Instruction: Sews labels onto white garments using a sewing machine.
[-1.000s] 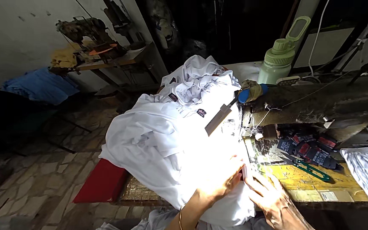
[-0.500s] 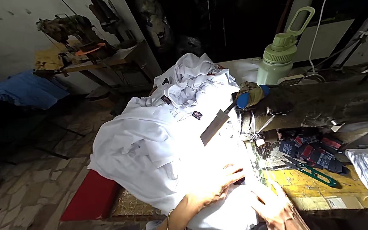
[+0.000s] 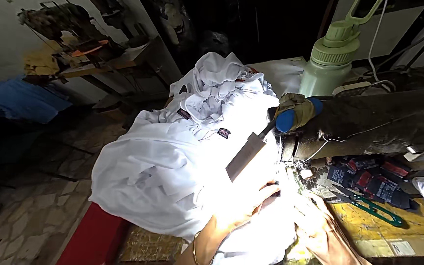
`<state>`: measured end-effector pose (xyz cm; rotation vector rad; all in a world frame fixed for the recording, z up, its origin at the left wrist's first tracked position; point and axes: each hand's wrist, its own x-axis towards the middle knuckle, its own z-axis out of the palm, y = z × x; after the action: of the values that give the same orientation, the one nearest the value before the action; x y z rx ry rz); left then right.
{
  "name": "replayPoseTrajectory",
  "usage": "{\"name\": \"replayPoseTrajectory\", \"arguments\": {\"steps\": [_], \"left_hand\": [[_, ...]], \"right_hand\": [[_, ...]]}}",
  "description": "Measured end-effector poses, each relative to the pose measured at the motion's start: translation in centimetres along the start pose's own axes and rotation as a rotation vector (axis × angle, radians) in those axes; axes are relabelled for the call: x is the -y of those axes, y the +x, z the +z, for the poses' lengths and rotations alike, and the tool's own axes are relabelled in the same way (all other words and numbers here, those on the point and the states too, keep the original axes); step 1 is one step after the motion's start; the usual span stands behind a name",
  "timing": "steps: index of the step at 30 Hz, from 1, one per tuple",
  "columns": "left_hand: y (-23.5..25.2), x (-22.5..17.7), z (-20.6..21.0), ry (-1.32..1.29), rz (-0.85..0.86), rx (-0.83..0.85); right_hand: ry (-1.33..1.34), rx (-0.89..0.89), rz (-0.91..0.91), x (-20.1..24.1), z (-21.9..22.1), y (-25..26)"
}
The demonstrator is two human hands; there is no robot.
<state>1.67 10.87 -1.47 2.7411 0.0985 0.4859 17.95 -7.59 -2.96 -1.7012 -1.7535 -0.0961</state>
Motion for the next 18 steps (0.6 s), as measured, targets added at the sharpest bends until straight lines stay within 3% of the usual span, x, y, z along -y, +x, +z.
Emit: {"name": "replayPoseTrajectory", "arguments": {"steps": [6,18], "left_hand": [[-0.6,0.1,0.2,-0.088,0.004,0.039],[-0.8,0.3,0.4,-0.055,0.024,0.049]], "right_hand": [[0.002,0.010,0.038,-0.3,0.0,-0.8],[-0.056,0.108,-0.078,0.8,-1.1,0.3]]}}
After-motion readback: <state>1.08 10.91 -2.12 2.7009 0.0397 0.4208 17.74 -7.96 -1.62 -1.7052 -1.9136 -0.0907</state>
